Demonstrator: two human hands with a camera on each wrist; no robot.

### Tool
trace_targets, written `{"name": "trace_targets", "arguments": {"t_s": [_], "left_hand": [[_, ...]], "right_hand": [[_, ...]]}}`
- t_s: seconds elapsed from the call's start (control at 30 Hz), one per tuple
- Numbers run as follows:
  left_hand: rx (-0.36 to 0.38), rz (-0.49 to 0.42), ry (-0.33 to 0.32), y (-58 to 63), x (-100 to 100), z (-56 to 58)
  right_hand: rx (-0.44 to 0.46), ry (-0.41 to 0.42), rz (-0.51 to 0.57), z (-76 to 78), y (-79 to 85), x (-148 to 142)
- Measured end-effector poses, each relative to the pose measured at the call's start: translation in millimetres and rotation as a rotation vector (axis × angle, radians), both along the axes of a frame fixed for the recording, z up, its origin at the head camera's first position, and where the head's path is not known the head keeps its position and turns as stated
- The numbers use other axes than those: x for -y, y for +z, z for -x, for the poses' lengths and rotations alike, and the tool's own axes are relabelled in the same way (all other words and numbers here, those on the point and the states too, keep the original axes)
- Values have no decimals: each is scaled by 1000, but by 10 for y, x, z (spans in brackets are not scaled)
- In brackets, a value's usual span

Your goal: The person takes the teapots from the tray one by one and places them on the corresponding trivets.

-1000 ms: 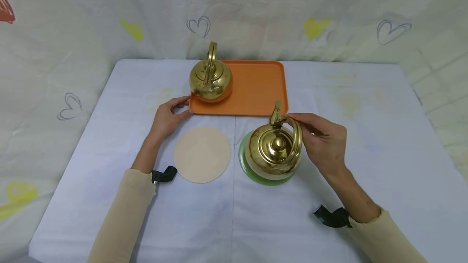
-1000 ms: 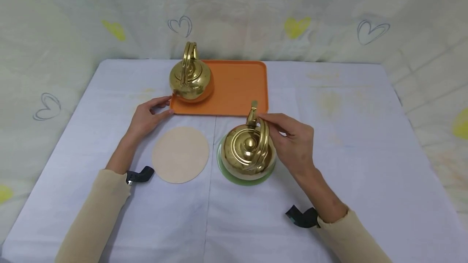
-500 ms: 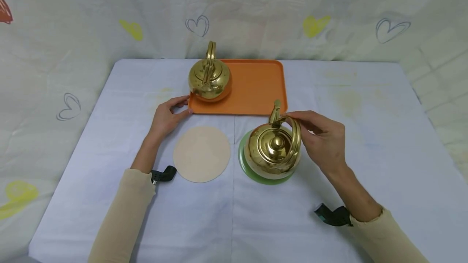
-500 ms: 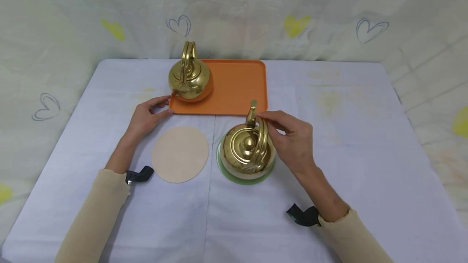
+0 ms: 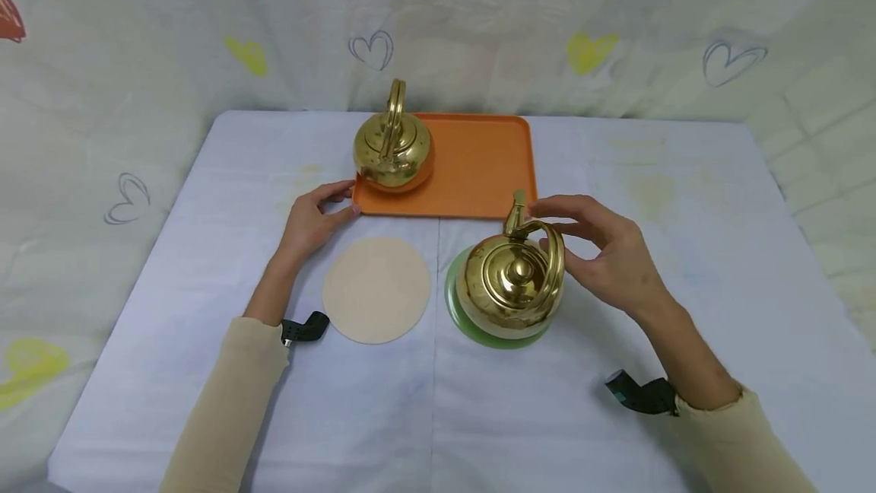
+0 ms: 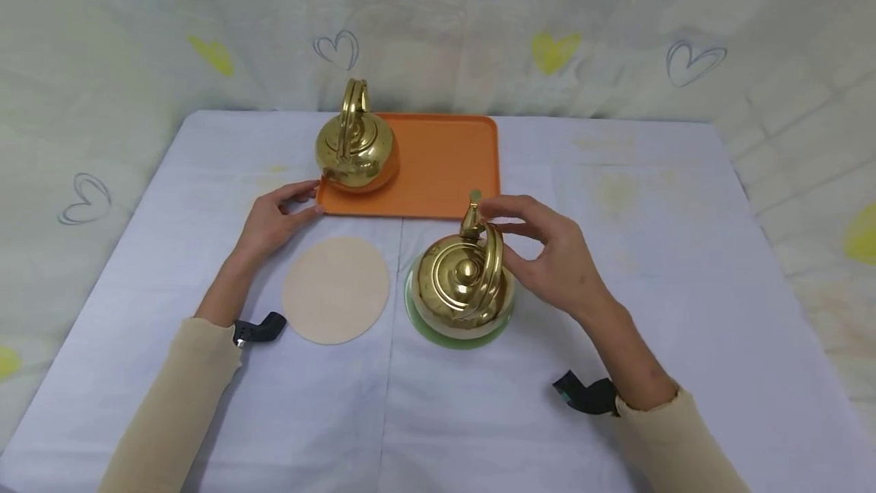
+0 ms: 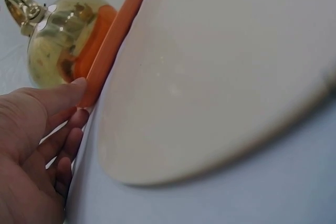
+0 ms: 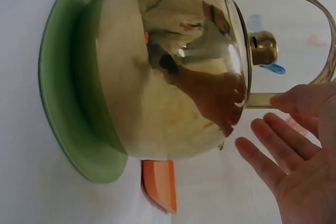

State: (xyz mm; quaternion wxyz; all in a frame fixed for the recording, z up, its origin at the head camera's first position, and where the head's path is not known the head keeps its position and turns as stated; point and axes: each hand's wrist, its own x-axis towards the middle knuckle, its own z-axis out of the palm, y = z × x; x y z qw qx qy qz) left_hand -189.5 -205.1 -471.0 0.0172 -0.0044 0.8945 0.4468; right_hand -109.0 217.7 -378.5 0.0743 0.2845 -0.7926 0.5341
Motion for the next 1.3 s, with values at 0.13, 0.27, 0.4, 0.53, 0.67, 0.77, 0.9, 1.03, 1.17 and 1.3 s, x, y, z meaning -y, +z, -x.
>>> {"name": "trace_targets", "arguments": {"t_s": [0.13, 0.27, 0.4, 0.53, 0.67, 0.77, 0.9, 1.03, 1.17, 1.3], "left_hand": [[6, -4, -7, 8, -23, 3], [12, 5, -12, 14, -39, -1], [1, -3, -15, 13, -20, -4], [-4, -19, -6, 11, 13, -12], [-2, -18, -9, 19, 24, -22], [-7, -12, -13, 21, 27, -26], [-13, -6, -16, 18, 33, -31], [-10, -10, -19, 20, 26, -40], [-5, -9, -20, 18, 12, -41], [-2, -6, -15, 21, 9, -46]], "right_hand": [[37, 30, -55, 55, 53, -79], [28, -17, -44, 131, 79, -107], [26, -91, -34, 233, 113, -91], [61, -127, -27, 345, 157, -55], [89, -135, 1, 441, 187, -10], [99, -124, 27, 502, 199, 31], [117, -105, 54, 579, 202, 84], [143, -89, 73, 651, 197, 126], [163, -74, 70, 715, 213, 168], [172, -65, 44, 775, 274, 241]]}}
